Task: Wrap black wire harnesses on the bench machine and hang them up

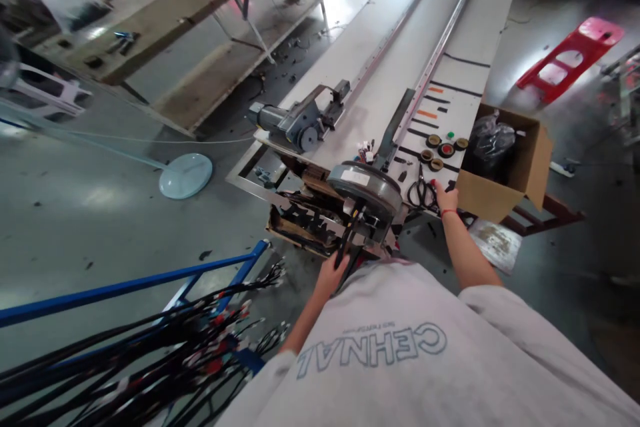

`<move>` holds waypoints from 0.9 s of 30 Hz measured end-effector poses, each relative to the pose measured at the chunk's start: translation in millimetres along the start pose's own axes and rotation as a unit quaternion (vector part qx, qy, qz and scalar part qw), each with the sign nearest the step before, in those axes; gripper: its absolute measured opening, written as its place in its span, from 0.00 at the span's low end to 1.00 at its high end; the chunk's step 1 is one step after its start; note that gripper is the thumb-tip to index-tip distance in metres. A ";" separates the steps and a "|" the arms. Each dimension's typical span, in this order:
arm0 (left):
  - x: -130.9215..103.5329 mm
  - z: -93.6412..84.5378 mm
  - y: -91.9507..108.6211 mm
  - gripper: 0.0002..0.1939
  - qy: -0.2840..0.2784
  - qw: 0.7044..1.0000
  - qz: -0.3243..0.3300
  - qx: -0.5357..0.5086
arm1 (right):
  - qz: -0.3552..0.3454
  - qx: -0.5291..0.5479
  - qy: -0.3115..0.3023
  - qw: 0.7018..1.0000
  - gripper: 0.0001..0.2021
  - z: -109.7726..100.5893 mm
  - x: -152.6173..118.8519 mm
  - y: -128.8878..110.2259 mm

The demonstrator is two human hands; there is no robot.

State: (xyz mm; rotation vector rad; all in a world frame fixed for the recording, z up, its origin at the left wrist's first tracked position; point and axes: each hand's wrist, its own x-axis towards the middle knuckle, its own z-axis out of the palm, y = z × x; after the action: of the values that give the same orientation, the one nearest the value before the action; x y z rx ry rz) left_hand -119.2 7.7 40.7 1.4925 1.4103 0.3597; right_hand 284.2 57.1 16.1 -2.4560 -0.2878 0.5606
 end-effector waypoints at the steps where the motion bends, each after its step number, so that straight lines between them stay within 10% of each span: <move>1: 19.8 2.8 14.6 0.22 0.004 1.000 0.011 -0.001 | -0.003 0.010 0.004 1.000 0.34 2.2 2.7 0.4; 6: 76.3 7.4 52.9 0.16 -0.001 0.998 0.070 0.001 | 0.005 -0.030 0.083 0.996 0.32 9.4 7.9 -7.3; 27: 51.4 1.7 36.9 0.22 0.029 0.998 0.036 -0.046 | 0.012 -0.096 0.100 0.990 0.40 13.8 2.1 -12.6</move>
State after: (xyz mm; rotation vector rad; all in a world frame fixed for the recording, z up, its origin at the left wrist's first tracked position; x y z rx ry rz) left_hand -82.7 58.9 48.6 1.4699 1.3690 0.5111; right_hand 278.9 74.8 12.8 -2.6794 -0.2398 0.3034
